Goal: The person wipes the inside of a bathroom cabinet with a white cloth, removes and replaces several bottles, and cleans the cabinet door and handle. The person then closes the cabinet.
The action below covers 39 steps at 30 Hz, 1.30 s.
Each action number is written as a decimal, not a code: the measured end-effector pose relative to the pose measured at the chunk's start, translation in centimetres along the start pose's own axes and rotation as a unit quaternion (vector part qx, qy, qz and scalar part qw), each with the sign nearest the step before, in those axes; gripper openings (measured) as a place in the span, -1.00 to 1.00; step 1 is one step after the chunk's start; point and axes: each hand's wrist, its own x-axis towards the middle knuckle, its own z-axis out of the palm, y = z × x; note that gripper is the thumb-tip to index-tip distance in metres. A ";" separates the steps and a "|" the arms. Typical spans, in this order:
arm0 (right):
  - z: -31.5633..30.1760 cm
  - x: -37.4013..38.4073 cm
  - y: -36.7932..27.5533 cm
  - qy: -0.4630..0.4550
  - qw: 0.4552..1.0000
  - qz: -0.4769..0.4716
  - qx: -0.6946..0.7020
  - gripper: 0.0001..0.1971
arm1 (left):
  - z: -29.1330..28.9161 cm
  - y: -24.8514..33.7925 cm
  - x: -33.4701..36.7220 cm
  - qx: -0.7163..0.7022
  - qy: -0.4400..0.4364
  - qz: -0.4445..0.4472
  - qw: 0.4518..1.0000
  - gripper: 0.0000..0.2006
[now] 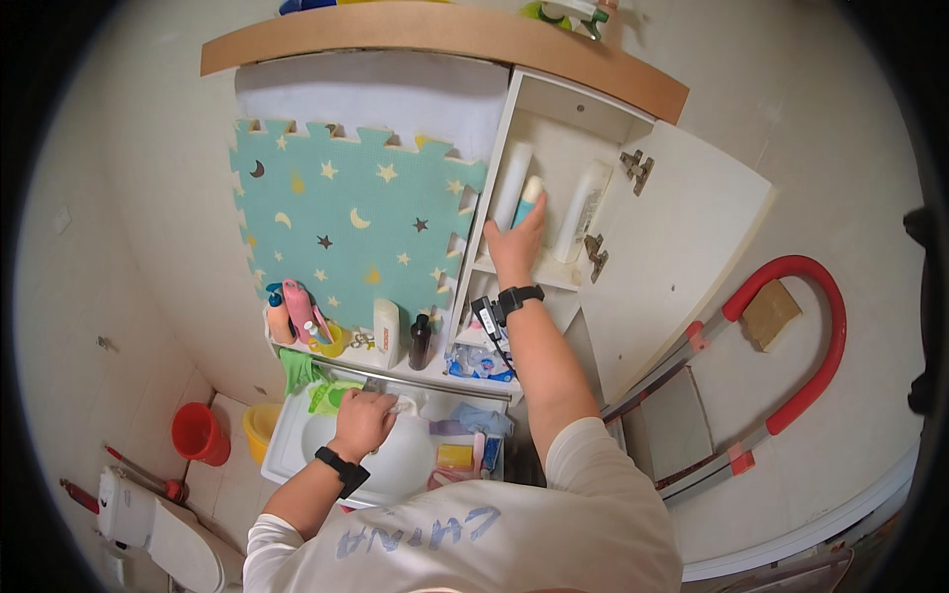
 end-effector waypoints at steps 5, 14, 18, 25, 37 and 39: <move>-0.1 0.4 -0.1 0.016 0.999 0.010 -0.028 0.04 | -1.1 -0.3 -0.8 0.009 0.030 -0.002 1.000 -0.81; -0.7 1.3 0.4 -0.021 0.997 0.017 -0.066 0.14 | -0.9 -0.2 -2.3 0.021 0.033 -0.008 0.999 -0.83; -0.8 1.4 0.6 -0.052 0.996 0.042 -0.054 0.16 | -1.3 -0.1 -2.5 0.005 0.007 -0.032 0.999 -0.79; -0.3 1.8 0.4 -0.054 0.997 0.036 -0.043 0.13 | -1.7 0.5 -2.0 0.000 0.045 -0.030 0.999 -0.81; -5.4 -0.6 0.0 -0.022 0.994 -0.044 0.101 0.13 | -0.2 0.9 -1.2 -0.021 0.014 -0.025 0.999 -0.77; -5.7 -2.0 -0.4 -0.003 0.988 -0.051 0.145 0.14 | 0.2 1.2 -0.8 -0.024 0.010 -0.011 1.000 -0.79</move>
